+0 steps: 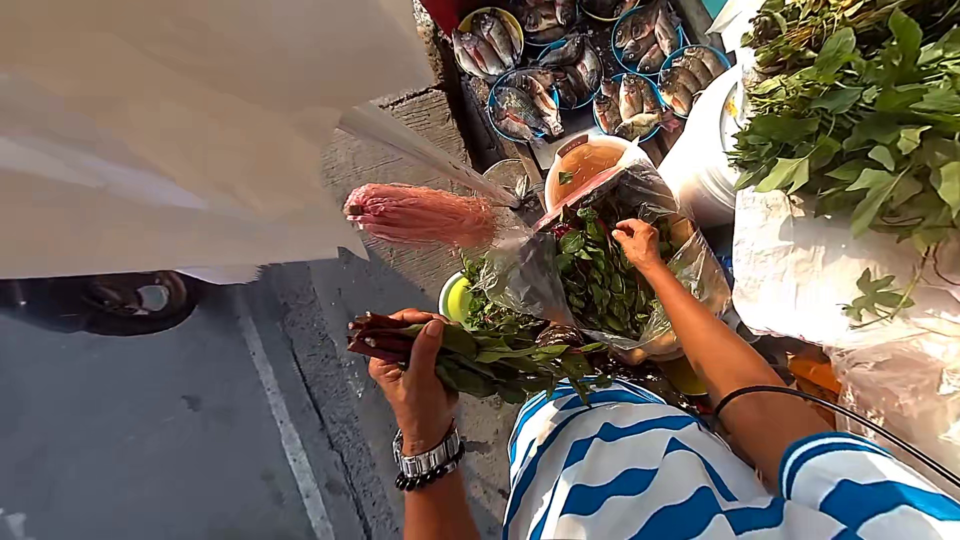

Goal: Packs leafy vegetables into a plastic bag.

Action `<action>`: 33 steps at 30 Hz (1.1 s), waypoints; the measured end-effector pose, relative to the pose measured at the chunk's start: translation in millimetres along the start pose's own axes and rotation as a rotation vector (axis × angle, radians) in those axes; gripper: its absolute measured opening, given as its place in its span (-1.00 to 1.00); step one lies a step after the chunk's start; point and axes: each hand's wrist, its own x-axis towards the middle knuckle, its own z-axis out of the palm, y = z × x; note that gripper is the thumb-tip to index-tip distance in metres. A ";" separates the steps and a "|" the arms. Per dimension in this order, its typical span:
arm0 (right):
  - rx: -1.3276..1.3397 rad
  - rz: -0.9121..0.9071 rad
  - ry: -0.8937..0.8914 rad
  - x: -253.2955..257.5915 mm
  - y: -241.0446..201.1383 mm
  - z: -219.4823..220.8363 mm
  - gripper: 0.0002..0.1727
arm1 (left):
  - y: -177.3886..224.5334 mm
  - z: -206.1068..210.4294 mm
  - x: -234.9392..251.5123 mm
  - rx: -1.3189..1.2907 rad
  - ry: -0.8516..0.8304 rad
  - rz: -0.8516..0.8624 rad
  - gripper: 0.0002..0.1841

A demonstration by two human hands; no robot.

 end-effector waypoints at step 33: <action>0.226 -0.920 0.187 -182.5 -111.7 -87.0 -0.78 | -9.1 116.4 7.0 -0.140 -0.644 -0.063 -0.74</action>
